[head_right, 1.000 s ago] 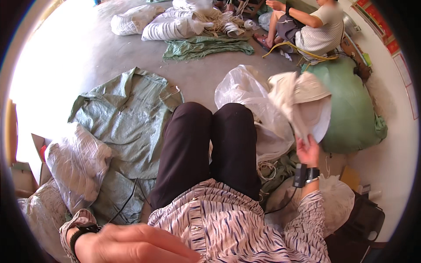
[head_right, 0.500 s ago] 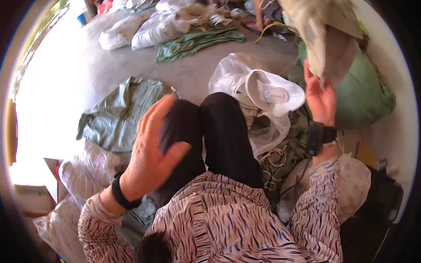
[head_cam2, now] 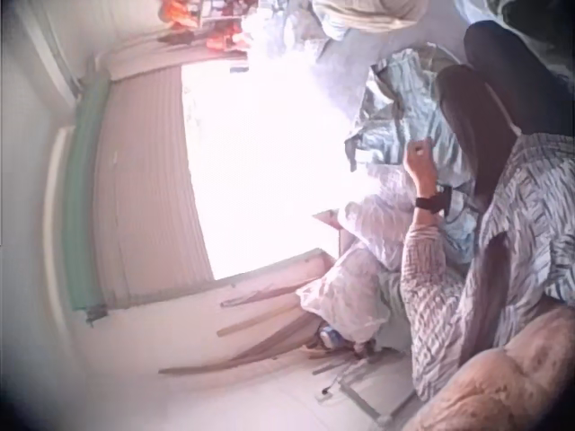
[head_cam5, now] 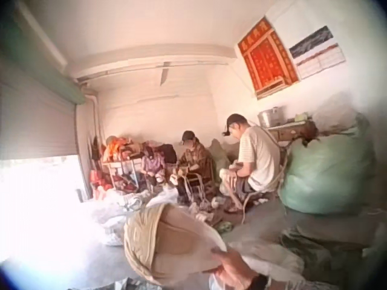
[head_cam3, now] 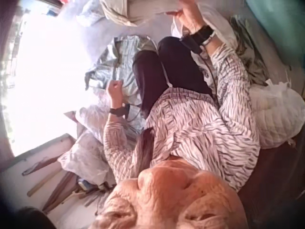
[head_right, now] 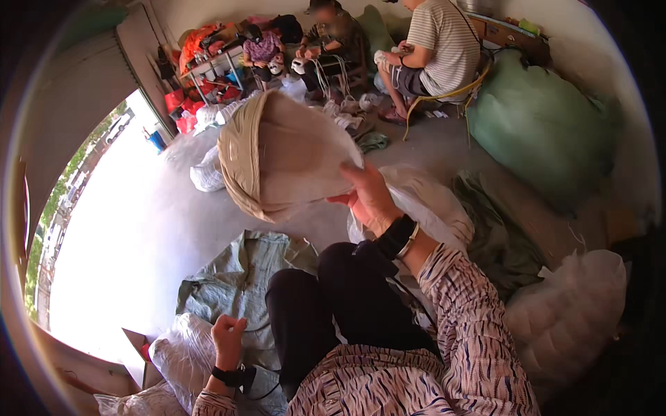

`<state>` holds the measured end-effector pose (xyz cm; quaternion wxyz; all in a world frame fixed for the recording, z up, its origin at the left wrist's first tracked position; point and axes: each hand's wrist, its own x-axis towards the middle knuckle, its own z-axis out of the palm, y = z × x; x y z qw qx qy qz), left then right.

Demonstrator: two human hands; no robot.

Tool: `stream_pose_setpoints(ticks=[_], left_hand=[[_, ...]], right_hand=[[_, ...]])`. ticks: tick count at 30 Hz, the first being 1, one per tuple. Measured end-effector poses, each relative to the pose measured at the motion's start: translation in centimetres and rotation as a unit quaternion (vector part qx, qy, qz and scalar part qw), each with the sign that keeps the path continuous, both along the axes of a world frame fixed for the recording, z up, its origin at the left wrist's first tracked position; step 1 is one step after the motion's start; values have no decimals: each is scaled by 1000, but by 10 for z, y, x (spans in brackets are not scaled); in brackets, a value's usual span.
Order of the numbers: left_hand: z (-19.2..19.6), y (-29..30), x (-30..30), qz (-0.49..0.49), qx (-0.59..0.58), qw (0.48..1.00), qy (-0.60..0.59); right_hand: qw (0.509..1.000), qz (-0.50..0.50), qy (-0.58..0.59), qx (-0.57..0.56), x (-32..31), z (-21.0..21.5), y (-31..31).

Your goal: Lacing a shoe by threading laces through the eyelets.

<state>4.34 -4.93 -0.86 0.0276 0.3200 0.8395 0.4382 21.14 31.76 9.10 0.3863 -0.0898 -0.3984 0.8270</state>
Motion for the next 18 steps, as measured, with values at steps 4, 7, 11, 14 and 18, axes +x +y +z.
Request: stream_pose_setpoints(ticks=[4,7,11,14,18], left_hand=[[15,7,-1,19,37,995,-87],[25,21,1,-8,154,959,-240],[5,22,-11,-1,185,923,-338],[-1,29,-14,-35,176,906,-383],[-25,22,-20,-87,76,915,-387]], right_hand=[[999,25,-34,32,-42,-2,-29],[996,69,-44,41,-61,0,-32],[989,99,-99,42,-85,0,-41],[990,72,-41,112,-113,-6,-43],[981,50,-78,167,-119,14,-57]])
